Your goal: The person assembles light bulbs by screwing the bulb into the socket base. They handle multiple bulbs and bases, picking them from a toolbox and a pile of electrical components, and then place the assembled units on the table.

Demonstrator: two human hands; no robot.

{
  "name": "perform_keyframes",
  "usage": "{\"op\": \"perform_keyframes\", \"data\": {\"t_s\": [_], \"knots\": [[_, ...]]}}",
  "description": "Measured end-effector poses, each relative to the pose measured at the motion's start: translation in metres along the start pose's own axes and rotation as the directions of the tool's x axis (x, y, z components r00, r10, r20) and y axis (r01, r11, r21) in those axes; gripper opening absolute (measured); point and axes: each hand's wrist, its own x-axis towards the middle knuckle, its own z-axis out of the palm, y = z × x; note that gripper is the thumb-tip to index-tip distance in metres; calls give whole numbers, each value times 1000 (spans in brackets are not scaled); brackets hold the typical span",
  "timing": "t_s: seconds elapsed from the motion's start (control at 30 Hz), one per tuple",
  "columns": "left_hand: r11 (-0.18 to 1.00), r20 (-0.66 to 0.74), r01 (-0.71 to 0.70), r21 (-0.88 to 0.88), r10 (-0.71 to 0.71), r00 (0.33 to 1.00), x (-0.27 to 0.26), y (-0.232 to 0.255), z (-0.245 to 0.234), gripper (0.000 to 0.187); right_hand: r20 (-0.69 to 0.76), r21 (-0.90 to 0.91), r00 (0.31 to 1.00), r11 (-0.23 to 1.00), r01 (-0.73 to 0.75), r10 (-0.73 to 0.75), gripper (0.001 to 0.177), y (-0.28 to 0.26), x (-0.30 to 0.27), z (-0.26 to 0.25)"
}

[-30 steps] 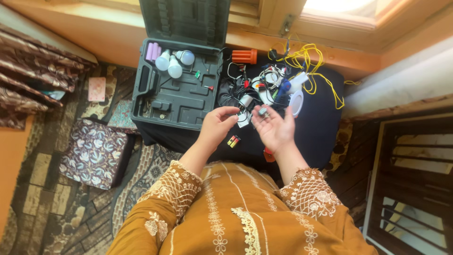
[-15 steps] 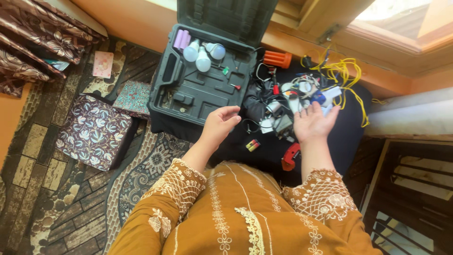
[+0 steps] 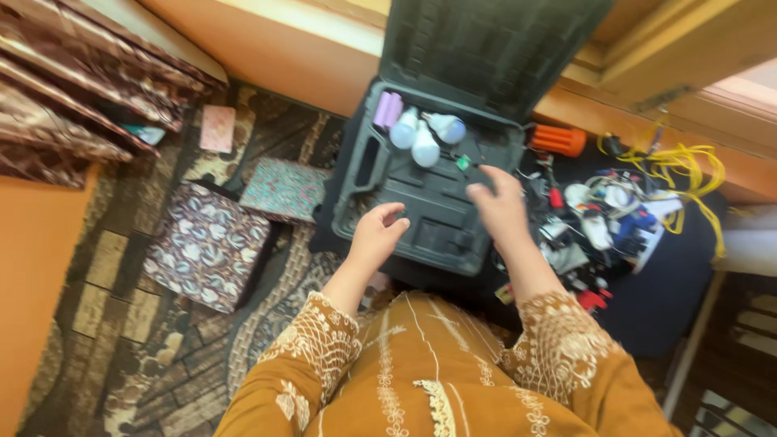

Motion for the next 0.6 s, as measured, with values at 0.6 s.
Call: {"op": "perform_keyframes", "data": {"t_s": [0.6], "knots": [[994,7,110,1,-110,994,15,-41,-109,45,205,-650,942,682,334,-266,67,-92,85,114]]}}
